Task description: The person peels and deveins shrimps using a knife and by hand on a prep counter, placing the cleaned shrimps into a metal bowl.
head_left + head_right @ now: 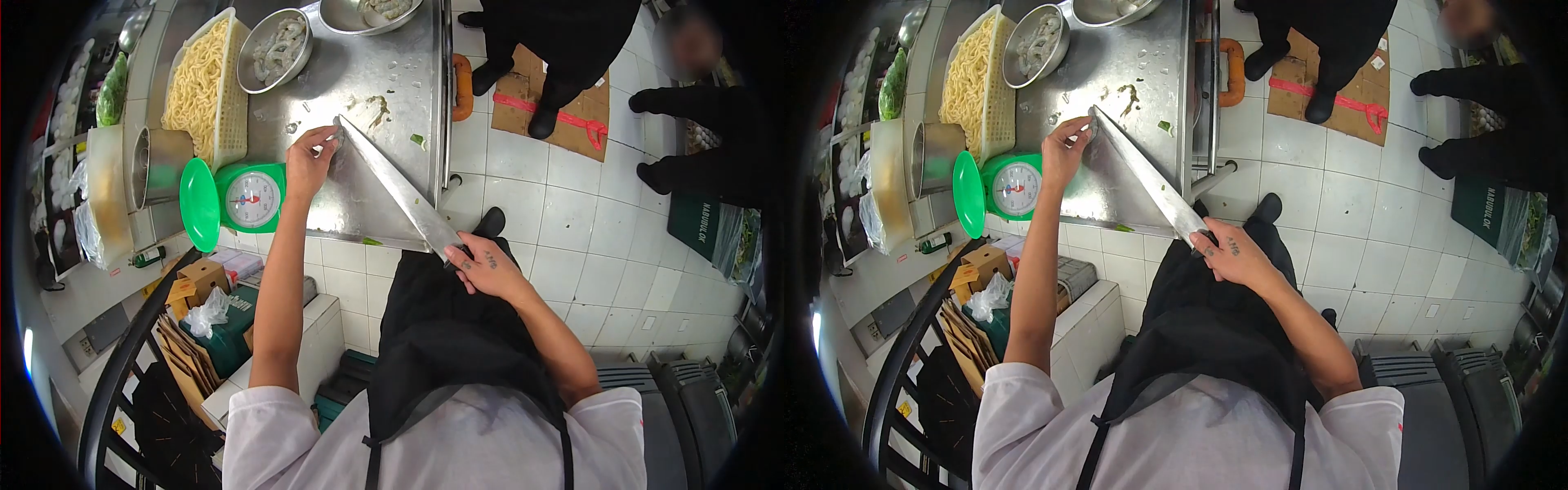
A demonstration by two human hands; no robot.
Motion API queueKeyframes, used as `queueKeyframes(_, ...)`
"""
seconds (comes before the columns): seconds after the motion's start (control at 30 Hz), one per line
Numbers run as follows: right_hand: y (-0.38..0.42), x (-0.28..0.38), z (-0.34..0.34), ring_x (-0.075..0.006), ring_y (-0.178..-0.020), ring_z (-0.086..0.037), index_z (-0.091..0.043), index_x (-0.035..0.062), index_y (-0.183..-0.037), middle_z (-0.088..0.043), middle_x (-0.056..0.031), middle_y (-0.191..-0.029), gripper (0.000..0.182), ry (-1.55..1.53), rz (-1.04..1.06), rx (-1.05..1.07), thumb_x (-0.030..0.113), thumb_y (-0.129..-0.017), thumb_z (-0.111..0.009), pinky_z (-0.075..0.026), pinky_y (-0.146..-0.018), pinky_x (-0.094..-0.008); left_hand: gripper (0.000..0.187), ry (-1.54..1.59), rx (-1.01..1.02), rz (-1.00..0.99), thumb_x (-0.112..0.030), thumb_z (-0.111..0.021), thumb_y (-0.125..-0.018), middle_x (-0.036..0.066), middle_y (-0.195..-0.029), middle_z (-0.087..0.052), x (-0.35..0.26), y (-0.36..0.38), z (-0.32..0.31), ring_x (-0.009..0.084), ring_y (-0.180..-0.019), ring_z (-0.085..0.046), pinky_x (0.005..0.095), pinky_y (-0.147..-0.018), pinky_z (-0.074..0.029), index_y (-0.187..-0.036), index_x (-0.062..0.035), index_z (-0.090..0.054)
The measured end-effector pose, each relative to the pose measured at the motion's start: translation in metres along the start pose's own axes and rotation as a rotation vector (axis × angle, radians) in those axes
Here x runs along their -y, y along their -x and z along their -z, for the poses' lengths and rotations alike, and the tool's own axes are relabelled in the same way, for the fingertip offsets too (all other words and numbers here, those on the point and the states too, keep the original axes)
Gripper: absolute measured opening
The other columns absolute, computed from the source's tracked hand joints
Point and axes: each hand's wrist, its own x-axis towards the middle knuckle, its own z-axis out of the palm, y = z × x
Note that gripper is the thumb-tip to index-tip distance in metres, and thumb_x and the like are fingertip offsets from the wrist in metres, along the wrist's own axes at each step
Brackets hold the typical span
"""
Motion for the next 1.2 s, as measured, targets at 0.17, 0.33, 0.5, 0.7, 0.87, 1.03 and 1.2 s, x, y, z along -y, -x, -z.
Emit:
queueKeyframes(0.17, 0.003, -0.002, -0.001, -0.0121, -0.041, -0.049, -0.052, 0.0005, -0.096, -0.051, -0.0044, -0.059, 0.033, -0.025, -0.004, 0.016, 0.033, -0.097, -0.048, -0.042, -0.045, -0.0291, 0.024, 0.001, -0.011, 0.005, -0.01, -0.068, -0.08, 0.005, -0.103, -0.069, 0.002, -0.001, -0.001, 0.0127, -0.074, -0.062, 0.0259, -0.064, -0.046, -0.104, -0.0091, -0.071)
queueKeyframes(0.33, 0.006, -0.004, -0.004, -0.0115, -0.041, -0.05, -0.052, 0.0008, -0.096, -0.051, -0.004, -0.059, 0.033, -0.051, 0.003, 0.028, 0.033, -0.097, -0.048, -0.042, -0.045, -0.0284, 0.024, 0.009, -0.013, 0.01, -0.01, -0.068, -0.08, 0.005, -0.103, -0.069, 0.004, -0.001, -0.003, 0.0127, -0.074, -0.062, 0.0261, -0.065, -0.046, -0.104, -0.0098, -0.071)
queueKeyframes(0.5, 0.004, -0.006, -0.004, -0.0112, -0.041, -0.05, -0.052, 0.001, -0.096, -0.05, -0.0038, -0.059, 0.033, -0.063, 0.004, 0.038, 0.034, -0.097, -0.049, -0.042, -0.045, -0.0282, 0.026, -0.033, 0.018, 0.016, -0.007, -0.066, -0.081, 0.005, -0.106, -0.068, 0.001, -0.001, -0.001, 0.0113, -0.077, -0.063, 0.0249, -0.068, -0.051, -0.107, -0.0106, -0.071)
queueKeyframes(0.7, 0.004, -0.007, -0.002, -0.0114, -0.041, -0.049, -0.052, 0.0012, -0.095, -0.05, -0.0039, -0.058, 0.031, -0.039, 0.021, 0.021, 0.032, -0.097, -0.049, -0.041, -0.044, -0.0283, 0.026, -0.017, 0.006, 0.014, -0.007, -0.067, -0.081, 0.005, -0.105, -0.068, 0.0, -0.001, -0.001, 0.0111, -0.075, -0.062, 0.0248, -0.067, -0.05, -0.106, -0.0092, -0.07)
queueKeyframes(0.87, 0.011, -0.008, -0.001, -0.0122, -0.041, -0.05, -0.051, 0.0009, -0.095, -0.05, -0.0045, -0.057, 0.032, -0.021, 0.014, 0.026, 0.033, -0.097, -0.049, -0.042, -0.045, -0.0288, 0.025, 0.011, 0.008, 0.052, -0.008, -0.068, -0.081, 0.005, -0.099, -0.069, -0.003, 0.0, -0.002, 0.0099, -0.072, -0.061, 0.0245, -0.065, -0.048, -0.106, -0.0072, -0.07)
queueKeyframes(1.03, 0.014, -0.008, -0.002, -0.0131, -0.042, -0.051, -0.051, 0.0012, -0.094, -0.05, -0.0052, -0.056, 0.033, 0.0, 0.009, 0.016, 0.034, -0.097, -0.049, -0.043, -0.045, -0.03, 0.025, 0.062, -0.002, 0.103, -0.008, -0.069, -0.081, 0.006, -0.093, -0.069, -0.001, 0.0, -0.004, 0.0086, -0.067, -0.059, 0.0236, -0.063, -0.046, -0.106, -0.0044, -0.07)
queueKeyframes(1.2, 0.016, -0.01, -0.003, -0.014, -0.042, -0.051, -0.051, 0.0014, -0.093, -0.05, -0.0061, -0.056, 0.033, -0.008, 0.012, 0.019, 0.034, -0.096, -0.049, -0.044, -0.046, -0.0314, 0.025, 0.102, -0.046, 0.176, -0.012, -0.072, -0.078, 0.008, -0.091, -0.069, 0.003, 0.001, -0.008, 0.0103, -0.063, -0.055, 0.0245, -0.063, -0.047, -0.103, -0.0071, -0.071)
